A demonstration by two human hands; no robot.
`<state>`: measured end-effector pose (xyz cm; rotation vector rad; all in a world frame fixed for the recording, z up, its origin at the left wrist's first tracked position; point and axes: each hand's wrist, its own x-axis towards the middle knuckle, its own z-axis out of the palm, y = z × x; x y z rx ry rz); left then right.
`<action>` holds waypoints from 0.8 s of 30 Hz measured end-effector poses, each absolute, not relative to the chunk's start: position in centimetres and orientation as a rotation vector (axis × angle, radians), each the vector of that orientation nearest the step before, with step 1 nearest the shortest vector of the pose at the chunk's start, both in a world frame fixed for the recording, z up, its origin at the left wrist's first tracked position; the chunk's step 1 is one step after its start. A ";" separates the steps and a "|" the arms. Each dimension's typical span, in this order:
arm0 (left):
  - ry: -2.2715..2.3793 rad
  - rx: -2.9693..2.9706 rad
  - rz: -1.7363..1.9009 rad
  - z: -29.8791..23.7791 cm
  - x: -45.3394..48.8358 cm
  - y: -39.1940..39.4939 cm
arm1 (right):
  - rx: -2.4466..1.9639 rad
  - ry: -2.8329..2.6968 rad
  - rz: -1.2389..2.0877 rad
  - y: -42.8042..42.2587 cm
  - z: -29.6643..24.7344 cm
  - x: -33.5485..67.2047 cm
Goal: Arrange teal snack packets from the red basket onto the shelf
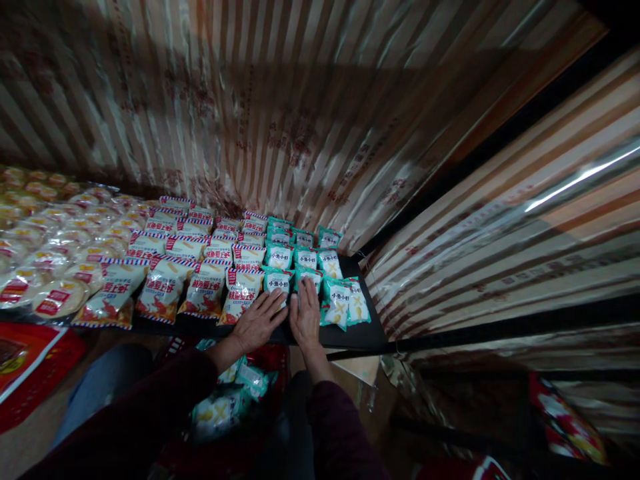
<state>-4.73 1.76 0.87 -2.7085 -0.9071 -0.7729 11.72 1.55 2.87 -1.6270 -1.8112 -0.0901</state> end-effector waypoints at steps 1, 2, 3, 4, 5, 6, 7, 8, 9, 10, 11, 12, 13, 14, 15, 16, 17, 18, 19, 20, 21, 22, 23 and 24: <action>-0.894 -2.688 -0.789 0.8 -4.7 1.7 | -1.612 -1.821 -0.062 1.6 2.8 11.3; -0.887 -2.666 -0.806 0.8 -4.7 1.7 | -1.603 -1.826 -0.040 1.6 2.7 10.9; -0.885 -2.644 -0.823 0.8 -4.8 1.6 | -1.596 -1.828 -0.024 1.6 2.7 10.6; -0.884 -2.623 -0.840 0.7 -4.8 1.6 | -1.591 -1.828 -0.013 1.5 2.7 10.4; -0.880 -2.603 -0.861 0.7 -4.9 1.4 | -1.586 -1.826 -0.008 1.4 2.7 10.2; -0.875 -2.590 -0.881 0.7 -5.1 1.2 | -1.580 -1.821 -0.008 1.3 2.8 10.0; -0.868 -2.587 -0.895 0.8 -5.3 1.0 | -1.574 -1.815 -0.009 1.1 3.0 9.9; -0.867 -2.591 -0.903 0.9 -5.6 0.6 | -1.568 -1.808 -0.010 0.9 3.2 9.8; -0.883 -2.599 -0.907 1.0 -5.9 0.2 | -1.566 -1.798 -0.010 0.6 3.3 9.7; -0.926 -2.607 -0.907 1.2 -6.4 -0.3 | -1.563 -1.793 -0.010 0.3 3.5 9.5; -0.999 -2.606 -0.911 1.4 -6.8 -0.8 | -1.556 -1.794 -0.009 -0.1 3.6 9.2; -1.096 -2.593 -0.925 1.5 -7.3 -1.4 | -1.544 -1.803 -0.006 -0.4 3.7 8.8; -1.200 -2.568 -0.946 1.7 -7.9 -1.9 | -1.527 -1.821 -0.002 -0.7 3.8 8.4; -1.299 -2.541 -0.968 1.8 -8.4 -2.4 | -1.505 -1.842 0.006 -1.1 3.8 7.9; -1.386 -2.515 -0.983 1.8 -8.9 -2.9 | -1.483 -1.862 0.019 -1.3 3.8 7.3; -1.451 -2.498 -0.990 1.8 -9.4 -3.2 | -1.466 -1.878 0.040 -1.6 3.7 6.7; -1.500 -2.489 -0.989 1.7 -9.8 -3.5 | -1.458 -1.887 0.067 -1.8 3.6 6.0; -1.537 -2.485 -0.985 1.6 -10.1 -3.7 | -1.456 -1.891 0.099 -1.9 3.5 5.4; -1.556 -2.489 -0.982 1.4 -10.3 -3.8 | -1.461 -1.889 0.132 -2.0 3.5 4.8; -1.560 -2.500 -0.981 1.3 -10.5 -3.9 | -1.470 -1.883 0.166 -2.1 3.4 4.2; -1.557 -2.514 -0.984 1.1 -10.6 -3.8 | -1.478 -1.878 0.199 -2.1 3.3 3.6; -1.552 -2.525 -0.991 0.9 -10.7 -3.7 | -1.481 -1.878 0.227 -2.1 3.3 3.2; -1.543 -2.533 -1.001 0.8 -10.7 -3.6 | -1.481 -1.883 0.251 -2.1 3.3 2.8; -1.532 -2.538 -1.015 0.6 -10.6 -3.5 | -1.477 -1.893 0.270 -2.1 3.3 2.4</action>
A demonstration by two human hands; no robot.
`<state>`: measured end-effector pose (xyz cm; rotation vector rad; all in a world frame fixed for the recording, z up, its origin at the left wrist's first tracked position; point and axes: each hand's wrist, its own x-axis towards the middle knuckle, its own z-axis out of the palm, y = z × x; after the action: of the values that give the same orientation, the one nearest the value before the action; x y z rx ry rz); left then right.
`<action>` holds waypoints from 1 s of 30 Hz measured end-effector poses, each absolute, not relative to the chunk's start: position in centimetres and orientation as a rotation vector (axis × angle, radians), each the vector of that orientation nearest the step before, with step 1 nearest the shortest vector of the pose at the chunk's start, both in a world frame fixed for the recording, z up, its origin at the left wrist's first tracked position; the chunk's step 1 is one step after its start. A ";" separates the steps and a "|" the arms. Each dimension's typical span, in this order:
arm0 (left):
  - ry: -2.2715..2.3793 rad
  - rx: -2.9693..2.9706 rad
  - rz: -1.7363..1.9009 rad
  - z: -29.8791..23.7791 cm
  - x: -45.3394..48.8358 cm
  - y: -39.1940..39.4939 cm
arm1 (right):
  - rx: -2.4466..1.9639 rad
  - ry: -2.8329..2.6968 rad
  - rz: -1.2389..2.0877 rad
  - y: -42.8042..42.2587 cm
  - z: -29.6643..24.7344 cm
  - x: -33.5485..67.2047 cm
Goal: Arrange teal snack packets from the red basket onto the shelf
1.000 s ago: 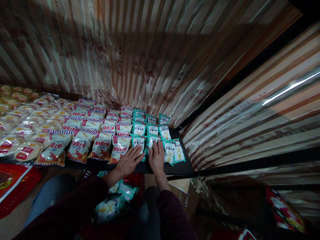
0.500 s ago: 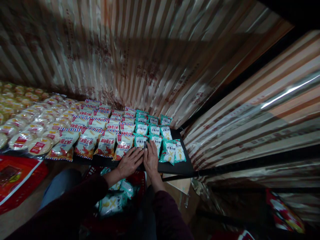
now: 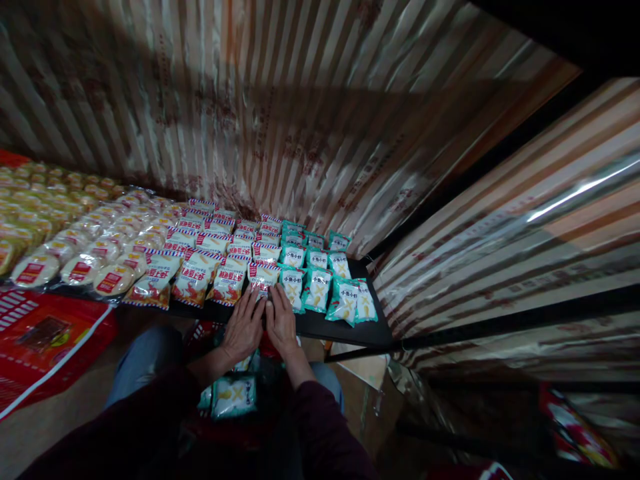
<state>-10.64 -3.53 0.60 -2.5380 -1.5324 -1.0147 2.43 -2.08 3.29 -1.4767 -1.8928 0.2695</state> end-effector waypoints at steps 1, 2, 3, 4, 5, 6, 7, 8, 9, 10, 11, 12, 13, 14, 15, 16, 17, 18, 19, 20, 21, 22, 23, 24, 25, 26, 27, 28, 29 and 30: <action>-1.524 -2.537 -1.030 0.5 -10.6 -3.4 | -1.471 -1.904 0.284 -2.1 3.3 2.2; -1.516 -2.532 -1.046 0.3 -10.6 -3.3 | -1.467 -1.915 0.296 -2.1 3.4 2.0; -1.504 -2.533 -1.060 0.2 -10.6 -3.2 | -1.467 -1.922 0.306 -2.1 3.4 1.8; -1.494 -2.537 -1.071 0.1 -10.7 -3.1 | -1.468 -1.926 0.316 -2.1 3.4 1.7; -1.488 -2.545 -1.078 0.1 -10.7 -3.1 | -1.470 -1.928 0.325 -2.2 3.4 1.7; -1.483 -2.557 -1.081 0.0 -10.8 -3.0 | -1.470 -1.929 0.332 -2.2 3.3 1.6; -1.479 -2.571 -1.082 0.0 -10.9 -3.0 | -1.469 -1.930 0.335 -2.2 3.3 1.7; -1.476 -2.585 -1.082 0.0 -11.1 -3.0 | -1.468 -1.929 0.336 -2.3 3.2 1.7; -1.474 -2.597 -1.078 0.0 -11.2 -3.0 | -1.465 -1.928 0.336 -2.3 3.1 1.7; -1.471 -2.607 -1.071 0.0 -11.3 -3.0 | -1.461 -1.926 0.336 -2.3 3.0 1.7; -1.467 -2.617 -1.061 0.0 -11.4 -3.0 | -1.458 -1.924 0.334 -2.4 2.9 1.7; -1.465 -2.626 -1.052 0.0 -11.4 -3.0 | -1.455 -1.921 0.330 -2.4 2.7 1.7; -1.466 -2.633 -1.047 0.0 -11.5 -3.0 | -1.454 -1.917 0.321 -2.5 2.6 1.6; -1.467 -2.638 -1.044 0.0 -11.5 -3.0 | -1.456 -1.914 0.309 -2.6 2.5 1.6; -1.469 -2.642 -1.045 0.1 -11.6 -3.0 | -1.461 -1.909 0.293 -2.8 2.4 1.5; -1.469 -2.643 -1.049 0.1 -11.6 -2.9 | -1.468 -1.902 0.274 -3.0 2.3 1.4; -1.464 -2.642 -1.050 0.1 -11.7 -2.9 | -1.475 -1.895 0.253 -3.2 2.3 1.4; -1.456 -2.643 -1.047 0.2 -11.7 -2.9 | -1.479 -1.888 0.230 -3.6 2.2 1.3; -1.446 -2.644 -1.044 0.2 -11.8 -3.0 | -1.476 -1.883 0.208 -4.0 2.2 1.1; -1.440 -2.641 -1.047 0.3 -12.0 -3.2 | -1.465 -1.879 0.188 -4.6 2.1 1.0; -1.438 -2.638 -1.054 0.3 -12.1 -3.6 | -1.446 -1.880 0.173 -5.3 2.1 0.8; -1.438 -2.641 -1.062 0.3 -12.3 -4.0 | -1.420 -1.886 0.167 -6.0 1.9 0.6; -1.442 -2.652 -1.071 0.1 -12.6 -4.7 | -1.392 -1.893 0.170 -6.9 1.7 0.4; -1.447 -2.675 -1.074 -0.1 -13.0 -5.5 | -1.367 -1.899 0.184 -7.8 1.3 0.2; -1.448 -2.717 -1.064 -0.5 -13.4 -6.4 | -1.351 -1.903 0.206 -8.8 0.7 0.0; -1.455 -2.775 -1.041 -1.1 -13.9 -7.5 | -1.348 -1.904 0.238 -9.8 0.0 -0.2; -1.469 -2.844 -0.997 -1.9 -14.4 -8.5 | -1.357 -1.902 0.278 -10.8 -0.9 -0.4; -1.473 -2.928 -0.942 -2.7 -15.0 -9.6 | -1.383 -1.899 0.329 -11.7 -1.9 -0.5; -1.526 -3.004 -0.866 -3.7 -15.5 -10.6 | -1.422 -1.891 0.394 -12.6 -3.0 -0.6; -1.644 -3.054 -0.771 -4.8 -16.0 -11.5 | -1.481 -1.873 0.476 -13.4 -4.2 -0.6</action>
<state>-16.03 -11.48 -4.79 -3.0535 -1.6444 -0.7714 -0.63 -13.37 -4.19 -1.4808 -1.8735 0.4756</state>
